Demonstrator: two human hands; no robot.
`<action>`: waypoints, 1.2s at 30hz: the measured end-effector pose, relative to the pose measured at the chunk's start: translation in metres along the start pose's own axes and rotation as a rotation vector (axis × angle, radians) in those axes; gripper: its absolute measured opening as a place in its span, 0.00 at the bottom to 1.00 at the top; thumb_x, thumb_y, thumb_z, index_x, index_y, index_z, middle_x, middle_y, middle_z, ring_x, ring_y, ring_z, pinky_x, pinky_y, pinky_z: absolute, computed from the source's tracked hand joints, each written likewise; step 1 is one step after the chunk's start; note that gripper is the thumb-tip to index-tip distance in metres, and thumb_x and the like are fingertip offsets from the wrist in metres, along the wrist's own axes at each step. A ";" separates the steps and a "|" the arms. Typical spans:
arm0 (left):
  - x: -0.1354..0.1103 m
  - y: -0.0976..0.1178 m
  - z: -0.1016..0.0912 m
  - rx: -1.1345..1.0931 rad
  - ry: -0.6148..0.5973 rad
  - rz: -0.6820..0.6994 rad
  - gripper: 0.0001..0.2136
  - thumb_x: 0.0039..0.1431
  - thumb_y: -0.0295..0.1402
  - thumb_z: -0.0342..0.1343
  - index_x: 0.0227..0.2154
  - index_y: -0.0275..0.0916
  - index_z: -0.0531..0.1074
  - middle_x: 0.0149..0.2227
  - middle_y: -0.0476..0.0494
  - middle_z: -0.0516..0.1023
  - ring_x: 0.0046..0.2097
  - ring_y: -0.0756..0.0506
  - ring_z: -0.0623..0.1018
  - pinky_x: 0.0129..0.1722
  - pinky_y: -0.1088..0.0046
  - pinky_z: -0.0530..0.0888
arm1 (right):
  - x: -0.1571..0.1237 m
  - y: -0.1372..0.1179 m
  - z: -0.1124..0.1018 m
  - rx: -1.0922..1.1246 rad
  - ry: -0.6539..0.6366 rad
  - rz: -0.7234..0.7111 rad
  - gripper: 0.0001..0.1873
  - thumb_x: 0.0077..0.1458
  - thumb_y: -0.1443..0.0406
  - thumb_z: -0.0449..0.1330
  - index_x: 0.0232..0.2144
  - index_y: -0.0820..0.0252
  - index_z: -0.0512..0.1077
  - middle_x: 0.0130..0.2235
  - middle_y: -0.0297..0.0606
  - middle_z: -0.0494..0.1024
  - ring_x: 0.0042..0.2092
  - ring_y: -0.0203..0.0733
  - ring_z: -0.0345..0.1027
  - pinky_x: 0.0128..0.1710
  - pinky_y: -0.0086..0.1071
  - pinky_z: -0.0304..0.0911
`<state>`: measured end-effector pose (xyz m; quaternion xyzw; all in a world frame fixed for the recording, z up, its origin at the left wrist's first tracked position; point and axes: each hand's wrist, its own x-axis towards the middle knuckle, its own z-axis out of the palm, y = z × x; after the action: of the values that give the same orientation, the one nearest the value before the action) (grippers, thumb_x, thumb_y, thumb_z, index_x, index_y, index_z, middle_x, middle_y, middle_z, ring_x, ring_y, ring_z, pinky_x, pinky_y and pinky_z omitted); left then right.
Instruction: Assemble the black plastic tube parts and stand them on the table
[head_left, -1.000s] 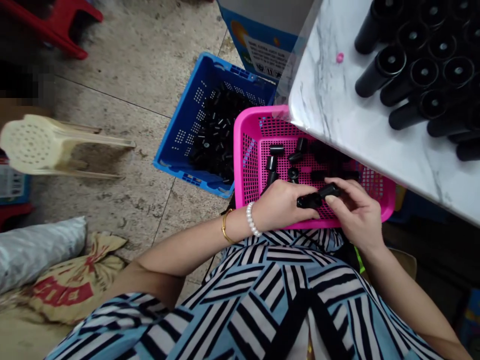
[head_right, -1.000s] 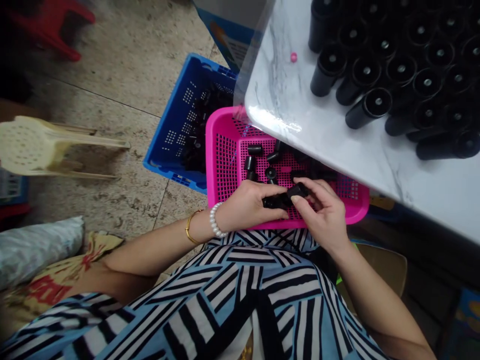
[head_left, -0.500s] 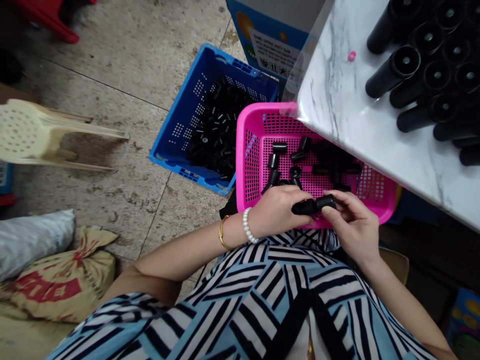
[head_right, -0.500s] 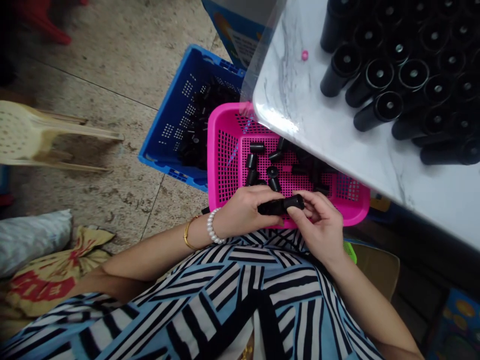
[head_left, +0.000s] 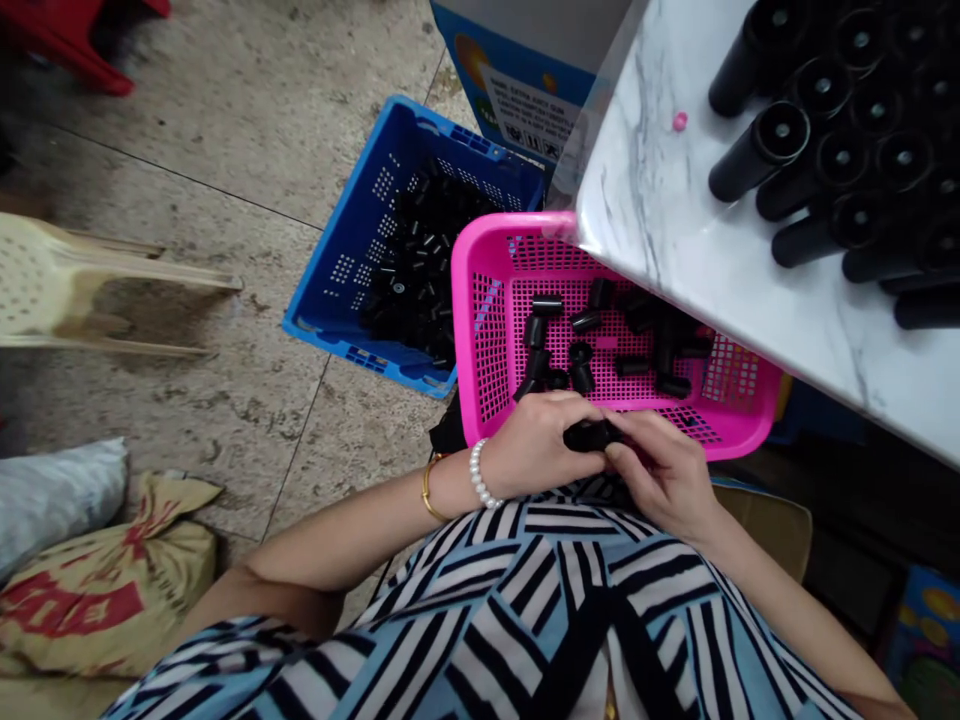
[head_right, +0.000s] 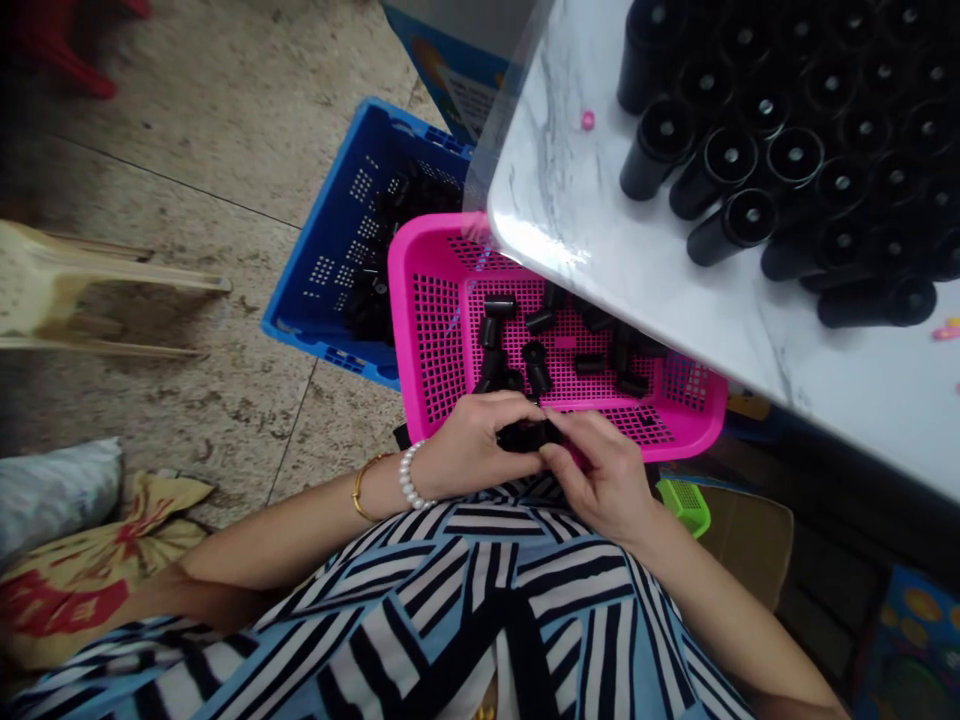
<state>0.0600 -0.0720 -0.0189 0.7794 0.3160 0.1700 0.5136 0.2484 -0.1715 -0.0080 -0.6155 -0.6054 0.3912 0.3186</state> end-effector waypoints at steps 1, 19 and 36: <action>-0.002 0.001 -0.001 -0.008 -0.014 -0.024 0.11 0.54 0.34 0.67 0.40 0.38 0.78 0.36 0.47 0.81 0.38 0.48 0.79 0.40 0.73 0.75 | -0.001 0.002 0.001 -0.013 -0.048 -0.052 0.25 0.65 0.59 0.59 0.63 0.49 0.68 0.51 0.43 0.77 0.50 0.46 0.73 0.49 0.41 0.74; -0.017 -0.005 -0.033 -0.625 0.107 -0.191 0.11 0.63 0.32 0.62 0.46 0.38 0.71 0.41 0.42 0.81 0.44 0.45 0.82 0.48 0.67 0.80 | 0.035 0.039 -0.083 -0.748 -0.029 0.065 0.22 0.66 0.59 0.56 0.60 0.56 0.73 0.57 0.48 0.77 0.56 0.59 0.73 0.54 0.53 0.71; -0.009 -0.021 -0.046 -0.910 0.604 -0.038 0.09 0.62 0.38 0.63 0.39 0.38 0.76 0.41 0.43 0.78 0.40 0.46 0.81 0.37 0.70 0.82 | 0.076 0.032 -0.026 -0.799 -0.650 -0.145 0.23 0.66 0.60 0.57 0.62 0.53 0.70 0.68 0.42 0.65 0.52 0.51 0.76 0.45 0.42 0.76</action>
<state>0.0197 -0.0406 -0.0186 0.3894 0.3579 0.4965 0.6883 0.2837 -0.0960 -0.0299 -0.4925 -0.8162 0.2774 -0.1195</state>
